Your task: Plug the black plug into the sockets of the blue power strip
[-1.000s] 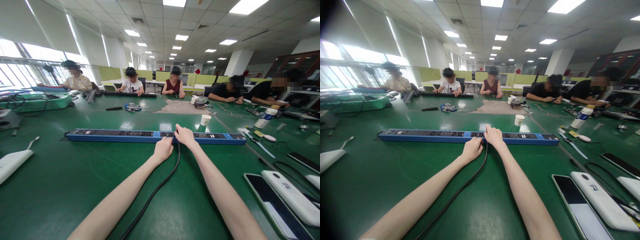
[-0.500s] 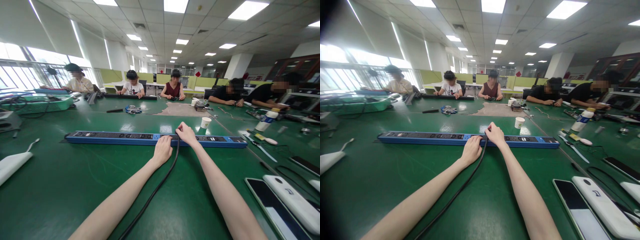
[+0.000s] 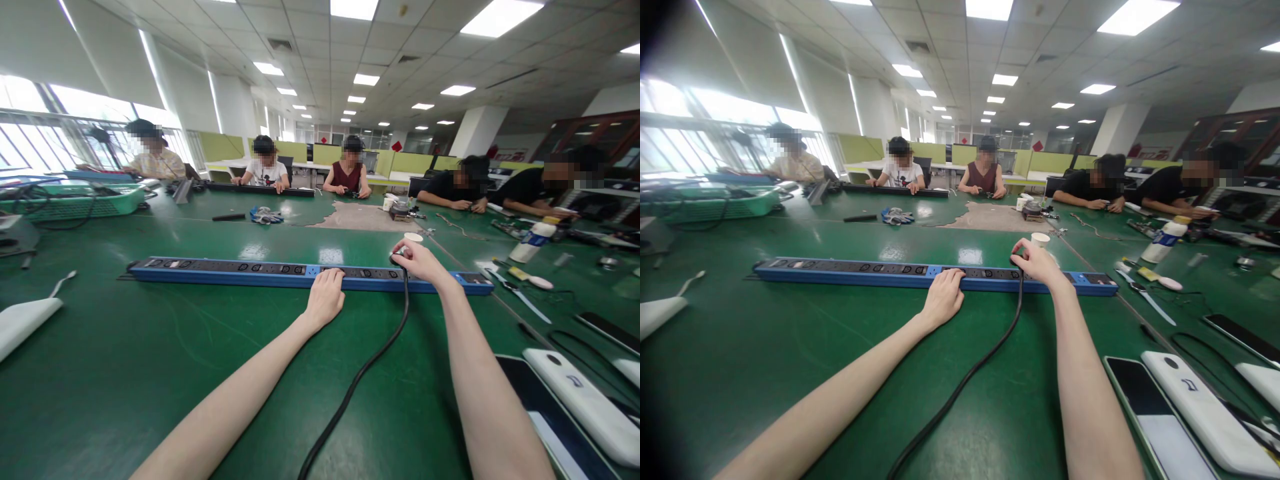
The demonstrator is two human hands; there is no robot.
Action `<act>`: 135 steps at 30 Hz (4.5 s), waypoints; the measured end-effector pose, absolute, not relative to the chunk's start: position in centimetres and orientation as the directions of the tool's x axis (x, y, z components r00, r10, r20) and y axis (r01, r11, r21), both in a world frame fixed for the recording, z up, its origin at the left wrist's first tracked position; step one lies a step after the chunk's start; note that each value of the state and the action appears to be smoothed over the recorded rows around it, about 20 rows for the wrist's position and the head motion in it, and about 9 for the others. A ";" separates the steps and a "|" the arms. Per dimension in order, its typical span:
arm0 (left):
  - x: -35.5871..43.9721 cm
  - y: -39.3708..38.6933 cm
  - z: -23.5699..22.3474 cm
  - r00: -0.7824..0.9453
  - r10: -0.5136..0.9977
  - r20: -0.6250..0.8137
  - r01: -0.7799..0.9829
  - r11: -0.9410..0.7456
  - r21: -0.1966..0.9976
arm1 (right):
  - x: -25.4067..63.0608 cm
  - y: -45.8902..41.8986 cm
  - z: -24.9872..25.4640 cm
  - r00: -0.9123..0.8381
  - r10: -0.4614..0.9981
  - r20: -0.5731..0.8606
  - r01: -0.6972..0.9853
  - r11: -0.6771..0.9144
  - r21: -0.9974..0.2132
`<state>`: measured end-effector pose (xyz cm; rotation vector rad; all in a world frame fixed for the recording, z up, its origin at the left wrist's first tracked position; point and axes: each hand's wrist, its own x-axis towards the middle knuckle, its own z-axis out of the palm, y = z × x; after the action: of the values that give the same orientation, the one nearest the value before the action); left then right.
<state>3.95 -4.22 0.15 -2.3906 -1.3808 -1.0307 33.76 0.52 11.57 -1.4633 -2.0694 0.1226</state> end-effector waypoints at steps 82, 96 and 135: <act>-1.0 -1.5 1.1 0.065 0.745 0.664 0.894 -0.339 0.293 | 24.5 -0.2 6.5 0.148 0.894 0.424 0.988 -0.112 -0.108; -1.1 -1.5 1.3 0.071 0.751 0.657 0.886 -0.350 0.304 | 27.7 1.9 7.4 0.230 0.913 0.337 0.932 -0.107 -0.346; -1.2 -1.0 0.6 0.112 0.708 0.697 0.896 -0.376 0.237 | 45.2 0.5 10.4 0.312 0.903 0.296 0.563 0.075 -0.823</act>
<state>-1.23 -1.04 0.60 -2.1468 -1.5908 -1.1173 45.20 0.46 10.39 -1.6040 -1.3662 0.4377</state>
